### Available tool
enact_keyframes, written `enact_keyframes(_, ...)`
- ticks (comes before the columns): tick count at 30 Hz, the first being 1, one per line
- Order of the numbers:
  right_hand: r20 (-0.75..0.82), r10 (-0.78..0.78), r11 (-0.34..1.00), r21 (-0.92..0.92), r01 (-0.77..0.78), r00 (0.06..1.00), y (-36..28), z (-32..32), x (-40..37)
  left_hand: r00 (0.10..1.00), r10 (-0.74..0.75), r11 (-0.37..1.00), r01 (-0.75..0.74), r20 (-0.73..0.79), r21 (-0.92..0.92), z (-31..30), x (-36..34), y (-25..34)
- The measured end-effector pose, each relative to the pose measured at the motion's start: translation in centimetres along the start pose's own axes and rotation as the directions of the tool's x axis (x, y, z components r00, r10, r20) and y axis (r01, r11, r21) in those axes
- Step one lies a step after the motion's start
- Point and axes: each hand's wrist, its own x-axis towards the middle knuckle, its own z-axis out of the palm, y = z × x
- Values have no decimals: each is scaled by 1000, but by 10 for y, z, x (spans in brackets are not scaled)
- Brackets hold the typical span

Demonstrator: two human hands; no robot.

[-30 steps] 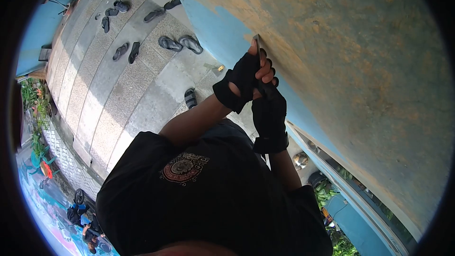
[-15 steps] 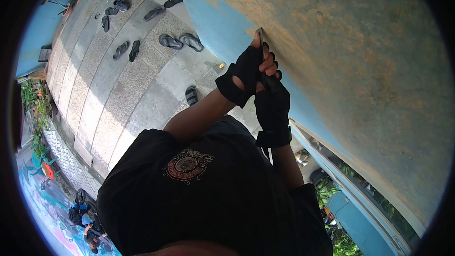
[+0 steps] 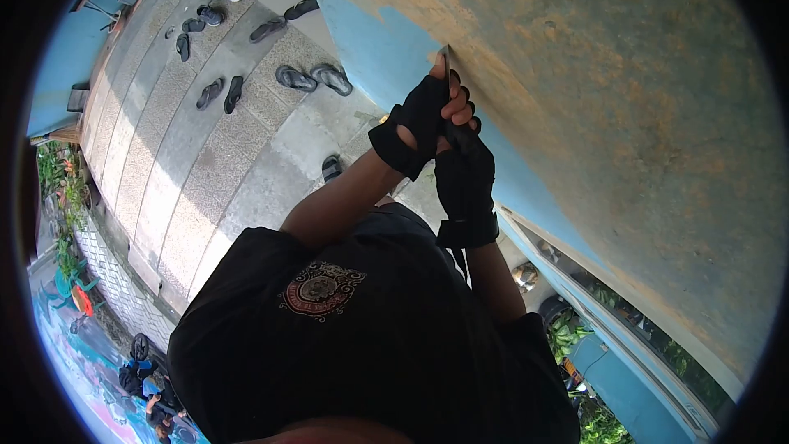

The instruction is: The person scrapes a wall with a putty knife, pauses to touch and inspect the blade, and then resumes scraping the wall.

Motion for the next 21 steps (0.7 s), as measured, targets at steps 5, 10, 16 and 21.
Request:
enact_keyframes(5,-9,-62,994,-88,61,998,-5,-5,0,1000,5,1000,-5,-17,26,1,4,-3)
enact_keyframes(10,18,22,999,-31,-21,1000,5,-6,-8,999,0,1000,1,-44,20,6,0,-7)
enact_keyframes(16,34,85,981,169,-89,996,7,3,9,990,114,993,-111,-81,41,-1,8,3)
enact_keyframes(21,-90,-89,990,106,98,992,5,2,3,996,18,995,-9,-86,104,8,3,-4)
